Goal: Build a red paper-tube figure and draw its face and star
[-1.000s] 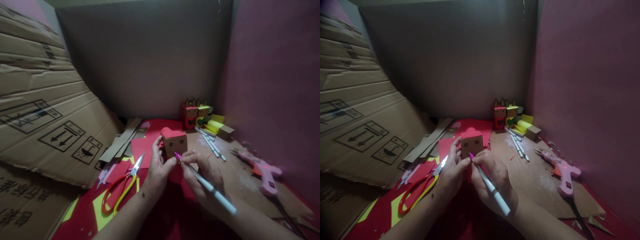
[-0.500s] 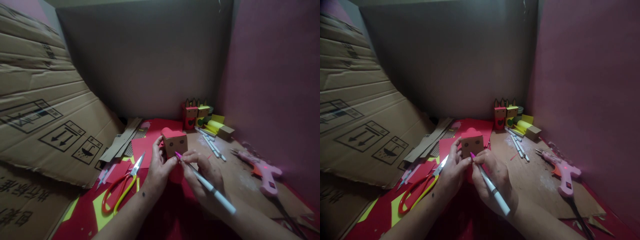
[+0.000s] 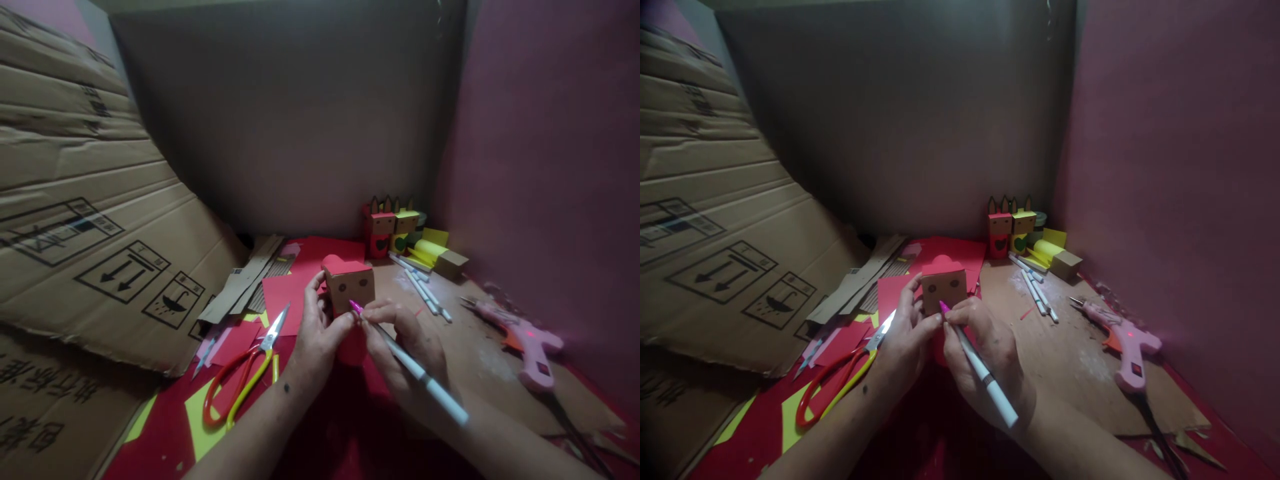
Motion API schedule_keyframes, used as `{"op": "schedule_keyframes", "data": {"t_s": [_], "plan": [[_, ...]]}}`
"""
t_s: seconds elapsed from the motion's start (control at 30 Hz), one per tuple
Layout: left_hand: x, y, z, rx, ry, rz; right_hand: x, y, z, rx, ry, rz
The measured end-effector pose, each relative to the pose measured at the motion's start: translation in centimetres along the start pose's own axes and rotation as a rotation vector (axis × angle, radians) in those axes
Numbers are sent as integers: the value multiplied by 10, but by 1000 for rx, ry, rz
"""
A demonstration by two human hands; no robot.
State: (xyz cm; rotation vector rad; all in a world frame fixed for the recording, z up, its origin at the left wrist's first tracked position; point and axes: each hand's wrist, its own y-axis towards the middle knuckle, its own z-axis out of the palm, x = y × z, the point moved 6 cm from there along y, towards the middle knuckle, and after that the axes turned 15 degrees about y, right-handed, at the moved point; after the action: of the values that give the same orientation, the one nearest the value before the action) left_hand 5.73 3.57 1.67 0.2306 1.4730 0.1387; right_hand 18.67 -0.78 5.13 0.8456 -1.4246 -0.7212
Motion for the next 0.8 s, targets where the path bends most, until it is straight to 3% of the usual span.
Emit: {"op": "schedule_keyframes", "data": {"t_s": [0.8], "plan": [[-1,0,0,-7,10,-1,1,0,1,14,22,-2]]}}
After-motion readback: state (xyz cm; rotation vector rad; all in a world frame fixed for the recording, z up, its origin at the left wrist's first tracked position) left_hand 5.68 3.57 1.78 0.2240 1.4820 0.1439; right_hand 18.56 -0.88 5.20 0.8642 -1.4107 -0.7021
